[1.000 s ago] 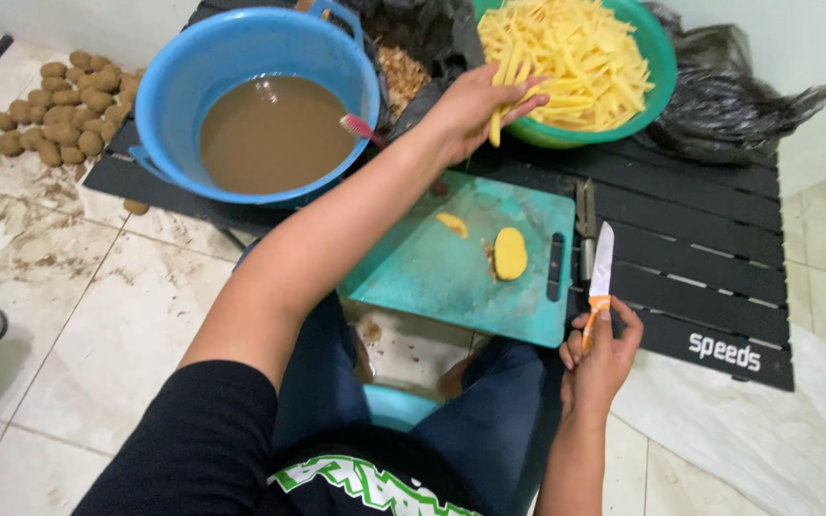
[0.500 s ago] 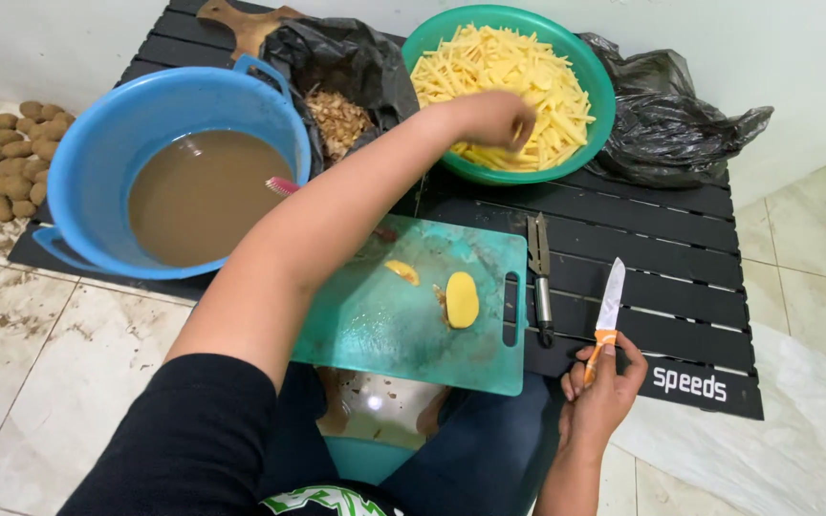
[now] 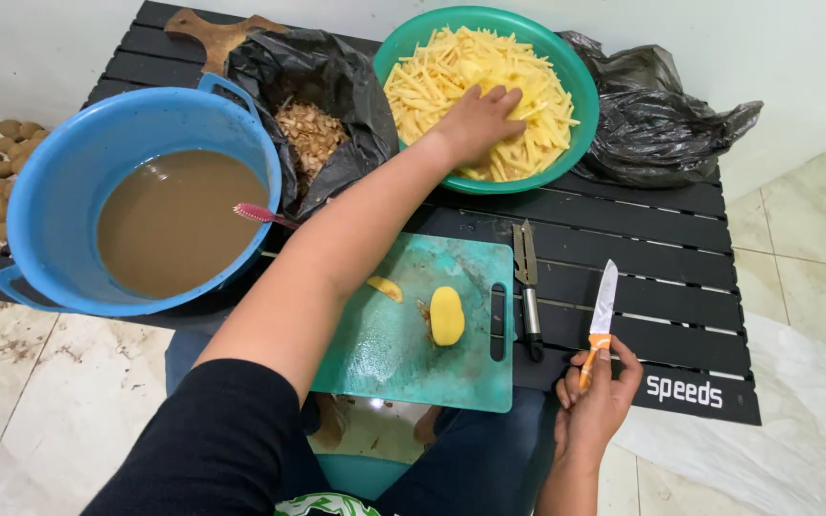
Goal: Slicing peeled potatoes into thin strips on a cutting board using a knife
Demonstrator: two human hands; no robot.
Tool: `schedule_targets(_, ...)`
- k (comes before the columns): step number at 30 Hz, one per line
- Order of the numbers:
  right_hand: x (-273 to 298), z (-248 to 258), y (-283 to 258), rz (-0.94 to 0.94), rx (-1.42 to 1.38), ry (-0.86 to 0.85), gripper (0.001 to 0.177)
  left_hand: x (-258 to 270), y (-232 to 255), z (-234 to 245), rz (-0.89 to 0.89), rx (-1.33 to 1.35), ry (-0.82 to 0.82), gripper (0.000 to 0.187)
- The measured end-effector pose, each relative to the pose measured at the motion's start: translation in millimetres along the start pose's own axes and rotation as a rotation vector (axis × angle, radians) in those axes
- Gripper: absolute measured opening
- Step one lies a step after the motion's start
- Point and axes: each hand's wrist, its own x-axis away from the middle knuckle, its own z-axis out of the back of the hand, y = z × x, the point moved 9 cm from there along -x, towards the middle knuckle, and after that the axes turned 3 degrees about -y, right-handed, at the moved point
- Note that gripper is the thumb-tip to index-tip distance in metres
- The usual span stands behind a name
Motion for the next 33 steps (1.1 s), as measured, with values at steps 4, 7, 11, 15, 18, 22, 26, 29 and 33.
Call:
schedule_targets(4, 5.4, -2.9, -4.0, -0.026, 0.014, 0.021, 0.017, -4.4, 4.9, 4.5, 0.008, 0.031, -0.017, 0.034)
schedule_targets(7, 4.4, -4.1, -3.3, -0.026, 0.006, 0.006, 0.018, -9.4, -5.2, -33.3, 0.041, 0.218, -0.330, 0.033)
schedule_targets(11, -0.8, 0.2, 2.0, 0.017, -0.025, -0.022, 0.018, 8.8, -5.6, -14.1, 0.181, 0.120, -0.529, 0.063)
schedule_targets(15, 5.3, -2.3, -2.9, -0.028, -0.004, 0.015, 0.018, 11.2, 0.5, -14.9, 0.257, 0.060, -0.443, 0.054)
schedule_targets(18, 5.5, 0.4, -0.8, -0.034, -0.005, 0.016, 0.016, -5.3, -3.6, -30.2, 0.209, 0.095, -0.235, 0.048)
schedule_targets(22, -3.4, 6.7, 8.0, -0.008, -0.040, -0.023, 0.016, 32.2, -4.7, 37.2, 0.336, 0.611, -0.230, 0.052)
schedule_targets(26, 4.4, 0.9, -0.7, -0.052, -0.018, 0.025, 0.015, -1.7, -60.9, 46.0, 0.300, 0.693, -0.092, 0.045)
schedule_targets(29, 4.7, 1.1, -1.6, -0.052, -0.016, 0.030, 0.017, -27.1, -104.3, 54.8, 0.303, 0.604, 0.113, 0.037)
schedule_targets(33, -0.1, 3.4, 4.4, -0.042, -0.022, -0.002, 0.017, -38.4, -121.5, 57.6, 0.191, 0.505, 0.344, 0.049)
